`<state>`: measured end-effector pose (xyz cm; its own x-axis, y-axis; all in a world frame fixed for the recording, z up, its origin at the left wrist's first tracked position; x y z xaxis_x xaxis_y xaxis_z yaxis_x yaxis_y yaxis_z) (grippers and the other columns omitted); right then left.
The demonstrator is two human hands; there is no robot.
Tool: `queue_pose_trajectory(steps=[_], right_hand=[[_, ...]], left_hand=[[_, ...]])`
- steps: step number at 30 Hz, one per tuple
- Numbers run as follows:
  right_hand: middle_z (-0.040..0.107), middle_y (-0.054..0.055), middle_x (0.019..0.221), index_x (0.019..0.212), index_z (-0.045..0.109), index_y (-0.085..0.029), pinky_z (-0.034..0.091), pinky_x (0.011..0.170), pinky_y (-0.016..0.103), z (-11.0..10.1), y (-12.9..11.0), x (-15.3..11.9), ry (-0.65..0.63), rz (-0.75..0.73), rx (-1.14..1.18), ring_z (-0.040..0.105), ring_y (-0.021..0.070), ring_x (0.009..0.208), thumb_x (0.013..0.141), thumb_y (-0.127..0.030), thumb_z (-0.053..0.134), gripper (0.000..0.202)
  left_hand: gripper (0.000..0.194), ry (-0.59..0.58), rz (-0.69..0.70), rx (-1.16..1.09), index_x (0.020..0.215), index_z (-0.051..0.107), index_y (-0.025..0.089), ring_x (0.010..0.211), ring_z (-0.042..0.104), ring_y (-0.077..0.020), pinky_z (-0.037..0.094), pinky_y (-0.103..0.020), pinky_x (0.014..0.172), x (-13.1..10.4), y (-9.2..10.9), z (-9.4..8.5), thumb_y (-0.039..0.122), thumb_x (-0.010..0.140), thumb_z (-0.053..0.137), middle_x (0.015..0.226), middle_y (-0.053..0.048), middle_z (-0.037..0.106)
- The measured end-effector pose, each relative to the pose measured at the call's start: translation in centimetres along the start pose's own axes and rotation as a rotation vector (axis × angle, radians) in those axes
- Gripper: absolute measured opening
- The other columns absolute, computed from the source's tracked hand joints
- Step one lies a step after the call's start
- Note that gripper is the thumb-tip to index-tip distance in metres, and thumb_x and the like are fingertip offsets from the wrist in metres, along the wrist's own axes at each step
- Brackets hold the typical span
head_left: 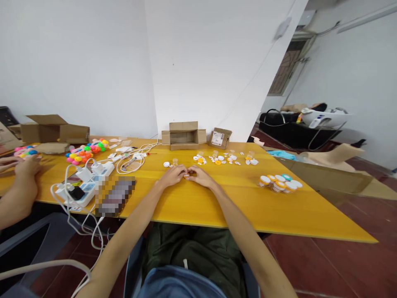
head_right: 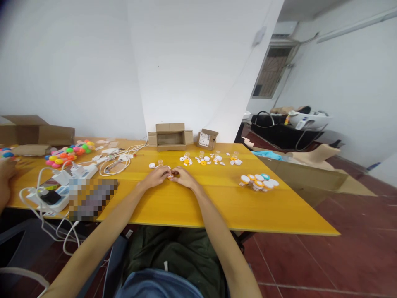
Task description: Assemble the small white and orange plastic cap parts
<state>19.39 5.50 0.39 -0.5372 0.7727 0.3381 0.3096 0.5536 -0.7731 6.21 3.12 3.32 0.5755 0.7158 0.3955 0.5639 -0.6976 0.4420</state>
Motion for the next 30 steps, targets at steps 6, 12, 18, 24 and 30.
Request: queue_pose_trajectory(steps=[6,12,18,24,30], right_hand=[[0.063,0.001,0.090,0.091,0.070,-0.020,0.049,0.089,0.037,-0.03,0.17,0.02,0.006,0.006,-0.002,0.059,0.0192,0.087,0.075,-0.031,0.075,0.019],[0.065,0.002,0.091,0.091,0.070,-0.020,0.050,0.088,0.037,-0.04,0.19,0.02,0.011,0.007,-0.002,0.059,0.0194,0.087,0.075,-0.032,0.076,0.020],[0.065,0.002,0.091,0.092,0.070,-0.020,0.050,0.088,0.037,0.01,0.27,0.05,0.015,-0.001,0.000,0.059,0.0191,0.086,0.075,-0.033,0.075,0.022],[0.064,0.002,0.090,0.089,0.070,-0.020,0.049,0.089,0.038,0.01,0.12,0.06,0.010,0.006,0.004,0.059,0.0197,0.088,0.075,-0.031,0.075,0.019],[0.064,0.002,0.090,0.089,0.070,-0.020,0.049,0.089,0.037,-0.06,-0.01,-0.01,0.012,0.007,-0.004,0.059,0.0197,0.088,0.074,-0.027,0.076,0.017]], left_hand=[[0.018,-0.001,-0.006,0.002,0.087,0.066,0.021,0.086,0.062,-0.0187,0.048,-0.031,0.085,0.00,0.20,-0.15,0.016,0.093,0.050,0.087,-0.004,0.067],[0.018,0.002,-0.017,-0.002,0.088,0.067,0.021,0.086,0.062,-0.0194,0.049,-0.032,0.085,-0.05,0.00,-0.16,0.017,0.092,0.050,0.088,-0.004,0.067],[0.017,0.026,-0.035,0.015,0.091,0.068,0.022,0.088,0.061,-0.0200,0.048,-0.033,0.087,-0.11,-0.34,-0.34,0.018,0.092,0.051,0.088,-0.004,0.067],[0.018,0.032,-0.009,0.045,0.091,0.069,0.022,0.089,0.062,-0.0208,0.048,-0.034,0.087,-0.06,0.05,-0.28,0.019,0.093,0.051,0.088,-0.004,0.066],[0.018,0.024,-0.001,0.050,0.087,0.069,0.021,0.089,0.062,-0.0206,0.048,-0.034,0.086,0.07,0.16,-0.12,0.017,0.093,0.052,0.088,-0.005,0.065]])
Point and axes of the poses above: each hand's wrist, its own x-axis towards the middle knuckle, its own z-axis out of the palm, y = z × x, the point moved 6 cm from there along x, towards the middle knuckle
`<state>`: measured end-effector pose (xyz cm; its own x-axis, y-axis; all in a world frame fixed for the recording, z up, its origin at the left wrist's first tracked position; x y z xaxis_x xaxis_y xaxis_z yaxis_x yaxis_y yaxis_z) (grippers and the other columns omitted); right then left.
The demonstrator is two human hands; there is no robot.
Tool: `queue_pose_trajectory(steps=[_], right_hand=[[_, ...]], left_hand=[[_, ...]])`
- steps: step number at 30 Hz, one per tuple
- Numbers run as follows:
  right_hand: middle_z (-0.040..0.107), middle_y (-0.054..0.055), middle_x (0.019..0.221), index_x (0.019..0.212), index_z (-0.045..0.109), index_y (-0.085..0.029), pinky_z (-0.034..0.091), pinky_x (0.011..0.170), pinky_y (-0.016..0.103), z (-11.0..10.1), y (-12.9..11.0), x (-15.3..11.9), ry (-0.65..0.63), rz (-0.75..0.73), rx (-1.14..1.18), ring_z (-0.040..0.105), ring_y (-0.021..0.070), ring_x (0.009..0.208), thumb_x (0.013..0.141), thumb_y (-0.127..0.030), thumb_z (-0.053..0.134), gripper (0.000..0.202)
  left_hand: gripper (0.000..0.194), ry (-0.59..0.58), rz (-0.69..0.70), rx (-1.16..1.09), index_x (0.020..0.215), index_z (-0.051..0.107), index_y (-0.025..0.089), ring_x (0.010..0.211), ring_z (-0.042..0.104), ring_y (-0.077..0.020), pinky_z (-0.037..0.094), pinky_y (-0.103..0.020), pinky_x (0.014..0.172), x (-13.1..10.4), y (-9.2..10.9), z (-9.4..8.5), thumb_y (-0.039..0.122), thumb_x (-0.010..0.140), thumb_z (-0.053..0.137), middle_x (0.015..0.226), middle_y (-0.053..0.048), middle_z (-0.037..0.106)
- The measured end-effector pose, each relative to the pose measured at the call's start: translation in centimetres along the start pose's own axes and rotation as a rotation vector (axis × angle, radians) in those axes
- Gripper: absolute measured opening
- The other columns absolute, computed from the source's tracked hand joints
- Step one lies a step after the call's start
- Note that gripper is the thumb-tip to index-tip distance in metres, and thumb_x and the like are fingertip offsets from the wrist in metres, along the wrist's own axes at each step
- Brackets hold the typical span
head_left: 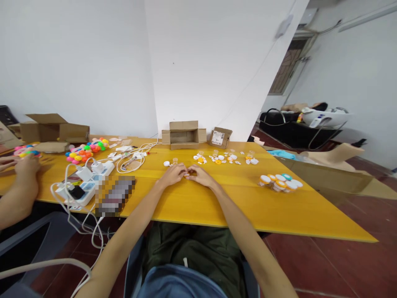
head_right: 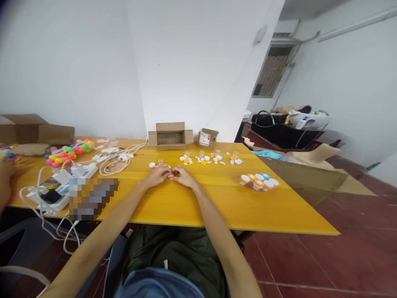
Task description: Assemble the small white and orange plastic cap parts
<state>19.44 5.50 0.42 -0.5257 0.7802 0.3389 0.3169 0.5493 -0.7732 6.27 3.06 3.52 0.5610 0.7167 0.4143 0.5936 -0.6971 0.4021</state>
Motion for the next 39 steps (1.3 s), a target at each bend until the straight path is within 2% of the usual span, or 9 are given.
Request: queue_pose_trajectory(steps=[19,28,39], right_hand=[[0.064,0.002,0.090,0.089,0.070,-0.021,0.049,0.089,0.037,0.00,-0.25,-0.06,0.006,0.007,0.007,0.059,0.0196,0.088,0.074,-0.026,0.075,0.017],[0.065,0.002,0.092,0.091,0.071,-0.021,0.049,0.089,0.037,-0.07,-0.05,-0.08,-0.003,-0.013,-0.007,0.060,0.0196,0.088,0.075,-0.030,0.077,0.020],[0.064,0.002,0.092,0.091,0.071,-0.021,0.048,0.090,0.039,-0.04,-0.01,-0.07,-0.003,0.006,-0.003,0.060,0.0205,0.090,0.074,-0.030,0.076,0.019]], left_hand=[[0.019,-0.026,-0.008,-0.024,0.090,0.070,0.022,0.090,0.062,-0.0205,0.048,-0.035,0.089,-0.03,-0.36,0.28,0.017,0.093,0.052,0.088,-0.004,0.065],[0.018,-0.033,-0.005,-0.018,0.091,0.070,0.022,0.090,0.062,-0.0207,0.049,-0.035,0.090,-0.07,-0.74,0.51,0.018,0.093,0.053,0.088,-0.004,0.065],[0.016,-0.020,-0.015,-0.033,0.088,0.070,0.022,0.087,0.062,-0.0200,0.049,-0.034,0.088,-0.07,0.07,-0.03,0.020,0.093,0.056,0.087,-0.004,0.065]])
Point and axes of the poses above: each hand's wrist, its own x-axis towards the middle knuckle, its own z-axis out of the palm, y = z × x, the point moved 6 cm from there along x, towards the middle knuckle
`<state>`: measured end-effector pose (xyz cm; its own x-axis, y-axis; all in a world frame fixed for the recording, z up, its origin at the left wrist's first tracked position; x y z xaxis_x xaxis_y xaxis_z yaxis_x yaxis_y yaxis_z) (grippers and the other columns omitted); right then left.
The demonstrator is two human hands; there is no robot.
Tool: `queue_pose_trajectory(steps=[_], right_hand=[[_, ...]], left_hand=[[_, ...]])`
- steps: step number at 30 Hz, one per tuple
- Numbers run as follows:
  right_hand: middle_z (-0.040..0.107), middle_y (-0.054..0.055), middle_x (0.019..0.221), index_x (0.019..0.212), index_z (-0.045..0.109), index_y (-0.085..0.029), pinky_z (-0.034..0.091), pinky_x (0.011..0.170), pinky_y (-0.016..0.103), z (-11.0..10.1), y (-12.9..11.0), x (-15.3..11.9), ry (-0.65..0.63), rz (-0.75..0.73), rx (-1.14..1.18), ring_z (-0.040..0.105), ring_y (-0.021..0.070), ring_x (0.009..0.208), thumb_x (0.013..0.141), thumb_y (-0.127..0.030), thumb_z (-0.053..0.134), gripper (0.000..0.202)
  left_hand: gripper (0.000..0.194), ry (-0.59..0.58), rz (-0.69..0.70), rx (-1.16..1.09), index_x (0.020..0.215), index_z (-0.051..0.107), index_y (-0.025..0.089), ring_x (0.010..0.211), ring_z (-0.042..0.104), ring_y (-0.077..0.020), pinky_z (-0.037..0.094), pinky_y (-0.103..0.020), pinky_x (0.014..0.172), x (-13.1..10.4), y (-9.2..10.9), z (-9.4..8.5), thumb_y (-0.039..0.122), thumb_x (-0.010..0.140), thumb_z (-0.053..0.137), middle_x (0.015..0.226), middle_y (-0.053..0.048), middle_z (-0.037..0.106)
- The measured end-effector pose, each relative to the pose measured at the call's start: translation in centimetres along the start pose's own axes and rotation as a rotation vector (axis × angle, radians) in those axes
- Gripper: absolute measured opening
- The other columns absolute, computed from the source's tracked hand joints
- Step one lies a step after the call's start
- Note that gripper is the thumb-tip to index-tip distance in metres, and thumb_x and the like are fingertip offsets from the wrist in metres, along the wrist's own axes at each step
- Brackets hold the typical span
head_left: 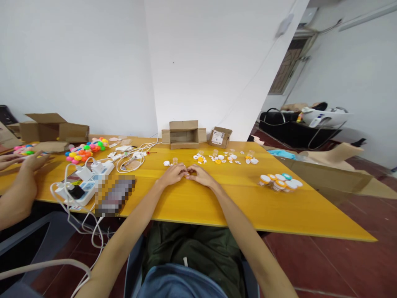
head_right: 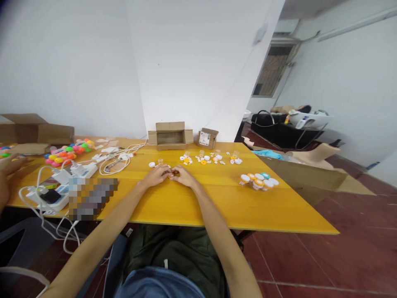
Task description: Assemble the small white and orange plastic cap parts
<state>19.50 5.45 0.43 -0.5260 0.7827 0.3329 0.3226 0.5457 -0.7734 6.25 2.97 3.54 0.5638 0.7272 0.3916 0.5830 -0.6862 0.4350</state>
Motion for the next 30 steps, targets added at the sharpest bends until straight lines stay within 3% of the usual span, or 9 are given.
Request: queue_pose_trajectory(steps=[15,23,30], right_hand=[[0.065,0.002,0.092,0.092,0.071,-0.021,0.048,0.090,0.037,0.0,0.2,0.0,0.005,-0.019,0.022,0.059,0.0197,0.090,0.075,-0.027,0.075,0.018],[0.069,0.002,0.090,0.094,0.072,-0.021,0.050,0.089,0.037,-0.5,0.7,0.0,0.010,0.082,0.218,0.062,0.0201,0.089,0.068,-0.036,0.083,0.032],[0.073,0.005,0.109,0.097,0.074,-0.023,0.049,0.099,0.041,-1.9,1.5,-0.1,0.082,0.133,0.345,0.066,0.0222,0.103,0.073,-0.035,0.079,0.027]], left_hand=[[0.017,-0.012,-0.014,0.030,0.086,0.068,0.021,0.088,0.062,-0.0197,0.049,-0.034,0.088,0.0,0.0,0.2,0.019,0.094,0.054,0.087,-0.003,0.063],[0.017,0.037,-0.017,0.073,0.099,0.066,0.022,0.092,0.062,-0.0204,0.051,-0.035,0.088,-0.1,0.0,-0.6,0.029,0.096,0.052,0.094,-0.004,0.065],[0.017,0.007,0.045,0.191,0.100,0.065,0.023,0.103,0.062,-0.0249,0.049,-0.040,0.096,-0.3,0.4,-0.3,0.035,0.088,0.064,0.101,-0.006,0.066]])
Point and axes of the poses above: each hand's wrist, its own x-axis towards the middle knuckle, its own z-axis out of the palm, y = z × x, the point moved 6 cm from there along x, towards the middle knuckle
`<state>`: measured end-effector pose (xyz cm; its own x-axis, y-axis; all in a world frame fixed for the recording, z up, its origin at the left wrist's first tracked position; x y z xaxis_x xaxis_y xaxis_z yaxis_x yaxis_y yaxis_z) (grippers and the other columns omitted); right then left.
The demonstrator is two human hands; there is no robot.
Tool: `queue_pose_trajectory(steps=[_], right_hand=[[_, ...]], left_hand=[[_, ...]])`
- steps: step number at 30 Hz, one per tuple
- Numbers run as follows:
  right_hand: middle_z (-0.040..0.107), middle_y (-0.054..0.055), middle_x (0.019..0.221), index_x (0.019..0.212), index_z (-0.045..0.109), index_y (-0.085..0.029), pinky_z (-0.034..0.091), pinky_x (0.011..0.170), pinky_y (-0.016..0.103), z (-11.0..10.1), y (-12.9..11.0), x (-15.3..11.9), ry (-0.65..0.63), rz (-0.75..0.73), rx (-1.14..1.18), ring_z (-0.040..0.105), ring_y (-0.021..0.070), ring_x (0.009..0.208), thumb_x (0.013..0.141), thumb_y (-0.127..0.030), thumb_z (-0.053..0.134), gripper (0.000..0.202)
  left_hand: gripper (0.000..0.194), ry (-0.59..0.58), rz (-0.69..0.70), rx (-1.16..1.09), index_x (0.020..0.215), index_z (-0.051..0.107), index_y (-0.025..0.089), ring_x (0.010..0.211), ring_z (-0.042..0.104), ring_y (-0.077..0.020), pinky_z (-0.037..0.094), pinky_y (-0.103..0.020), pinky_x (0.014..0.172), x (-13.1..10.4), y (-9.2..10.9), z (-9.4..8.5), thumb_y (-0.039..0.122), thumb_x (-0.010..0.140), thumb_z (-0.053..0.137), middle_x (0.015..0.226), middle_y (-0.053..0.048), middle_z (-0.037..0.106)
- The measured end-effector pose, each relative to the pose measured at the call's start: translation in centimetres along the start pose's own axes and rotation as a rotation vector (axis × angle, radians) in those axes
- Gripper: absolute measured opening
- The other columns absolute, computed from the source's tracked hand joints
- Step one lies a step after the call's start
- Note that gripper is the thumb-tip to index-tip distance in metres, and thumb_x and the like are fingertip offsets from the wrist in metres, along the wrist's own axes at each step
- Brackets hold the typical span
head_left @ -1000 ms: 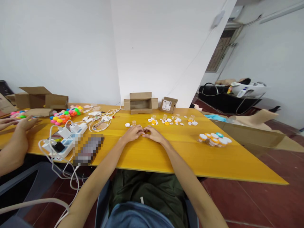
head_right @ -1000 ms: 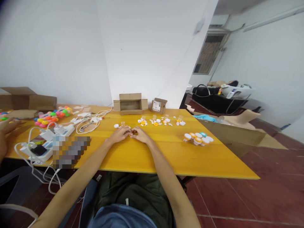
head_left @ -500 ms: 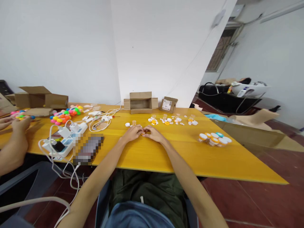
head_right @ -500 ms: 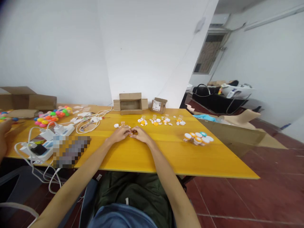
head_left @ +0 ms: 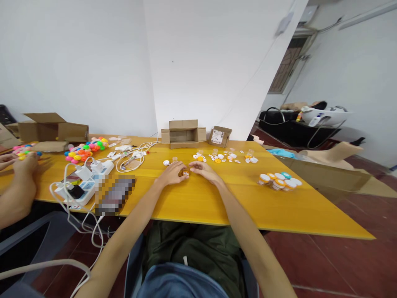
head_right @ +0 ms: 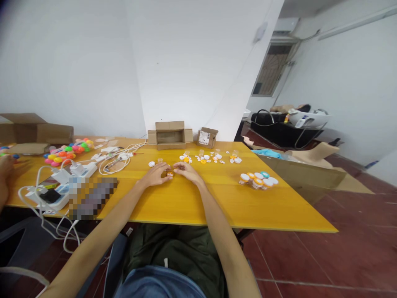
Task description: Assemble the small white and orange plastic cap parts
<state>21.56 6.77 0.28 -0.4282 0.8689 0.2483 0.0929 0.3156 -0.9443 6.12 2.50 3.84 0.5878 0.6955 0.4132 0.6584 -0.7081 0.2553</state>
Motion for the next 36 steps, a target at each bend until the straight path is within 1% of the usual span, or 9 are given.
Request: queue_pose_trajectory(steps=[6,13,19,26,32,36], right_hand=[[0.075,0.004,0.098,0.089,0.074,-0.022,0.051,0.097,0.041,0.44,0.07,0.03,0.006,0.005,-0.010,0.068,0.0227,0.097,0.072,-0.033,0.079,0.021],[0.073,0.003,0.085,0.080,0.071,-0.021,0.052,0.088,0.037,0.82,-0.59,-0.10,-0.024,-0.033,-0.059,0.066,0.0206,0.086,0.074,-0.035,0.075,0.016],[0.072,0.002,0.083,0.079,0.071,-0.021,0.052,0.086,0.036,0.88,-0.77,-0.11,-0.019,-0.035,-0.065,0.065,0.0201,0.083,0.073,-0.034,0.073,0.015],[0.072,0.002,0.083,0.079,0.070,-0.021,0.052,0.087,0.037,0.87,-0.39,0.06,-0.018,-0.033,-0.079,0.065,0.0201,0.084,0.073,-0.036,0.073,0.016],[0.073,0.003,0.085,0.080,0.071,-0.021,0.052,0.086,0.037,0.73,-0.25,0.09,-0.012,-0.041,-0.099,0.066,0.0208,0.085,0.074,-0.036,0.072,0.016],[0.073,0.003,0.085,0.080,0.071,-0.021,0.052,0.084,0.036,0.73,-0.20,0.11,-0.021,-0.039,-0.115,0.066,0.0208,0.084,0.075,-0.036,0.072,0.017]], left_hand=[[0.005,-0.027,0.010,0.017,0.091,0.063,0.023,0.101,0.063,-0.0243,0.048,-0.040,0.095,0.07,-0.09,0.37,0.026,0.087,0.062,0.098,-0.005,0.066],[0.006,-0.005,-0.016,0.005,0.087,0.059,0.022,0.095,0.063,-0.0237,0.050,-0.038,0.090,0.10,0.00,0.14,0.025,0.085,0.064,0.093,-0.004,0.066],[0.005,-0.011,-0.013,0.011,0.088,0.061,0.022,0.094,0.063,-0.0234,0.050,-0.037,0.089,0.09,0.02,0.13,0.026,0.085,0.063,0.092,-0.004,0.066],[0.007,-0.038,-0.015,0.020,0.090,0.062,0.023,0.096,0.064,-0.0236,0.050,-0.038,0.092,0.08,-0.10,0.27,0.029,0.086,0.063,0.093,-0.004,0.066],[0.014,-0.045,-0.008,0.000,0.094,0.063,0.023,0.099,0.063,-0.0243,0.050,-0.038,0.093,0.01,-0.18,0.35,0.033,0.085,0.065,0.096,-0.005,0.066],[0.011,-0.053,-0.006,-0.012,0.094,0.063,0.024,0.099,0.063,-0.0243,0.049,-0.039,0.095,-0.03,-0.25,0.47,0.032,0.086,0.062,0.096,-0.004,0.066]])
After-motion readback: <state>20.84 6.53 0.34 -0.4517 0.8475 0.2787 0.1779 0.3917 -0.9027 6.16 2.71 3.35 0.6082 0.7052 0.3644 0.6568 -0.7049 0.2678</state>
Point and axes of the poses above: each hand's wrist, its own x-axis towards the middle knuckle, its own z-axis out of the palm, y = z × x, the point moved 6 cm from there along x, towards the middle knuckle
